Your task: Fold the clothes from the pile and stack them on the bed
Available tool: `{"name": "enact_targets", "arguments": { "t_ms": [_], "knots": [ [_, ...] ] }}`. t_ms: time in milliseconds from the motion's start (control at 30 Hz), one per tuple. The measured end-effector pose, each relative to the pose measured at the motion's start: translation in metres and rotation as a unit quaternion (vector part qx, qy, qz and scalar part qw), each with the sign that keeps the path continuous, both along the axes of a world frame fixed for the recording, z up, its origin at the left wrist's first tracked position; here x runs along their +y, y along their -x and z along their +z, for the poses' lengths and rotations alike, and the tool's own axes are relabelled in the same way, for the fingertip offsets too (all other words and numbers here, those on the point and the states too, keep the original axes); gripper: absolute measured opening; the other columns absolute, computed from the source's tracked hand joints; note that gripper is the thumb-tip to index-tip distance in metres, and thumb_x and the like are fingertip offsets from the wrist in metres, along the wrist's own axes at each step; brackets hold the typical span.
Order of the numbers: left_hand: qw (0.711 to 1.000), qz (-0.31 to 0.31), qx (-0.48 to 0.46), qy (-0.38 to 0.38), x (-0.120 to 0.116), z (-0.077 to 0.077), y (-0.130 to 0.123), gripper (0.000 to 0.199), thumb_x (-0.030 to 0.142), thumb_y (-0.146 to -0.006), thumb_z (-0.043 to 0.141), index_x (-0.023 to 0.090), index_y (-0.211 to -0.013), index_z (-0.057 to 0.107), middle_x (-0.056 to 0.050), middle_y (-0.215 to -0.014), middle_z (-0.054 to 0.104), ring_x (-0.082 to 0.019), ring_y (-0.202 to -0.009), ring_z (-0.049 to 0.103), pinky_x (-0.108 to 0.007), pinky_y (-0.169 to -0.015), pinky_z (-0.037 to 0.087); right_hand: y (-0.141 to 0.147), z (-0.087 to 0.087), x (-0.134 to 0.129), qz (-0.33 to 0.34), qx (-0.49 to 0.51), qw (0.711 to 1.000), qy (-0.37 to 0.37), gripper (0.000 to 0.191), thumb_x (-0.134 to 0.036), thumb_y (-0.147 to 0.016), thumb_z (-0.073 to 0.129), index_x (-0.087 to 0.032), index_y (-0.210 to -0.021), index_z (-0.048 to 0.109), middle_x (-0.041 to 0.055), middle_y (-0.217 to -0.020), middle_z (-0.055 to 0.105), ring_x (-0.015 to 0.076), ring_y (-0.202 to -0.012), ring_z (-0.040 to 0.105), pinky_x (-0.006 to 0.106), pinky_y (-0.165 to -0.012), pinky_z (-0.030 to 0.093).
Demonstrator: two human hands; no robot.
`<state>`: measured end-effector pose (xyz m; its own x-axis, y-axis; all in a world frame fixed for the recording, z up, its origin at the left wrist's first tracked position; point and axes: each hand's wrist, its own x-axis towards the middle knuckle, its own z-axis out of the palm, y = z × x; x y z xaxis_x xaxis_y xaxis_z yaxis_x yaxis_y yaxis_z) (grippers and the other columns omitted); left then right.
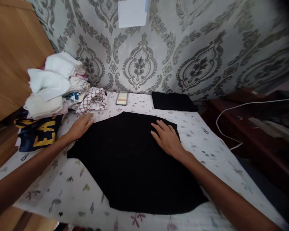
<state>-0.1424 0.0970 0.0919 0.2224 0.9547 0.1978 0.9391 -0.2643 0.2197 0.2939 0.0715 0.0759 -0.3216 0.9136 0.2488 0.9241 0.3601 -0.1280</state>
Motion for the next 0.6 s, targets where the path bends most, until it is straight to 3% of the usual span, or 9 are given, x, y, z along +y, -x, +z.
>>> {"name": "enact_targets", "arguments": {
  "t_ms": [100, 200, 267, 367, 400, 467, 500, 600],
  "knots": [
    [0.997, 0.058, 0.052, -0.004, -0.026, 0.004, 0.019, 0.054, 0.048, -0.099, 0.032, 0.013, -0.136, 0.05, -0.018, -0.138, 0.059, -0.032, -0.13, 0.052, -0.048, -0.111, 0.039, 0.004, -0.001, -0.029, 0.043, -0.003, 0.999, 0.001, 0.048, -0.038, -0.102, 0.036, -0.02, -0.143, 0.053, 0.0166, -0.154, 0.047, 0.0317, -0.145, 0.041, 0.058, -0.114, 0.035],
    [0.991, 0.101, 0.085, -0.013, -0.035, 0.01, 0.03, 0.043, 0.042, -0.098, 0.035, 0.016, -0.126, 0.056, -0.016, -0.127, 0.062, -0.032, -0.122, 0.055, -0.046, -0.106, 0.042, 0.026, 0.01, -0.054, 0.062, 0.024, 0.998, 0.004, 0.044, -0.034, -0.102, 0.038, -0.019, -0.136, 0.06, 0.0188, -0.149, 0.052, 0.0347, -0.142, 0.044, 0.061, -0.112, 0.035],
    [0.992, 0.093, 0.079, -0.011, -0.036, 0.014, 0.032, 0.038, 0.041, -0.097, 0.036, 0.019, -0.117, 0.059, -0.013, -0.118, 0.064, -0.03, -0.116, 0.057, -0.043, -0.103, 0.044, 0.062, 0.025, -0.072, 0.134, 0.06, 0.989, 0.004, 0.039, -0.035, -0.101, 0.043, -0.019, -0.129, 0.064, 0.0181, -0.145, 0.056, 0.0344, -0.136, 0.049, 0.06, -0.111, 0.037],
    [0.993, 0.1, 0.056, 0.014, -0.036, 0.018, 0.027, 0.036, 0.045, -0.096, 0.036, 0.02, -0.099, 0.062, -0.011, -0.103, 0.067, -0.028, -0.104, 0.06, -0.039, -0.094, 0.047, 0.14, 0.042, -0.099, 0.317, 0.085, 0.943, 0.055, 0.037, -0.04, -0.099, 0.053, -0.017, -0.126, 0.064, 0.0162, -0.134, 0.063, 0.0295, -0.124, 0.056, 0.049, -0.104, 0.045],
    [0.992, 0.116, 0.046, 0.032, -0.036, 0.019, 0.025, 0.036, 0.049, -0.095, 0.038, 0.02, -0.095, 0.061, -0.01, -0.098, 0.067, -0.028, -0.099, 0.061, -0.038, -0.088, 0.048, 0.166, 0.044, -0.105, 0.344, 0.075, 0.933, 0.074, 0.042, -0.043, -0.097, 0.057, -0.014, -0.126, 0.063, 0.0168, -0.13, 0.064, 0.0294, -0.119, 0.058, 0.047, -0.1, 0.048],
    [0.986, 0.143, 0.026, 0.083, -0.037, 0.022, 0.019, 0.034, 0.054, -0.09, 0.047, 0.021, -0.088, 0.058, -0.007, -0.089, 0.067, -0.026, -0.087, 0.063, -0.035, -0.074, 0.046, 0.21, 0.043, -0.111, 0.347, 0.054, 0.933, 0.083, 0.049, -0.042, -0.094, 0.061, -0.007, -0.128, 0.059, 0.0195, -0.122, 0.064, 0.031, -0.111, 0.057, 0.047, -0.093, 0.051],
    [0.983, 0.145, 0.019, 0.111, -0.038, 0.024, 0.018, 0.031, 0.053, -0.086, 0.052, 0.022, -0.085, 0.057, -0.005, -0.084, 0.067, -0.025, -0.082, 0.063, -0.033, -0.069, 0.044, 0.225, 0.041, -0.111, 0.34, 0.046, 0.936, 0.081, 0.042, -0.035, -0.095, 0.059, -0.006, -0.126, 0.059, 0.0194, -0.118, 0.064, 0.031, -0.109, 0.057, 0.046, -0.089, 0.051],
    [0.976, 0.122, -0.017, 0.181, -0.043, 0.032, 0.017, 0.02, 0.04, -0.08, 0.059, 0.023, -0.074, 0.051, 0.0, -0.067, 0.061, -0.022, -0.068, 0.06, -0.031, -0.06, 0.039, 0.246, 0.035, -0.105, 0.321, 0.043, 0.939, 0.116, 0.025, -0.009, -0.091, 0.05, -0.01, -0.112, 0.065, 0.0151, -0.109, 0.064, 0.0268, -0.099, 0.059, 0.039, -0.078, 0.052]
  ]
}}
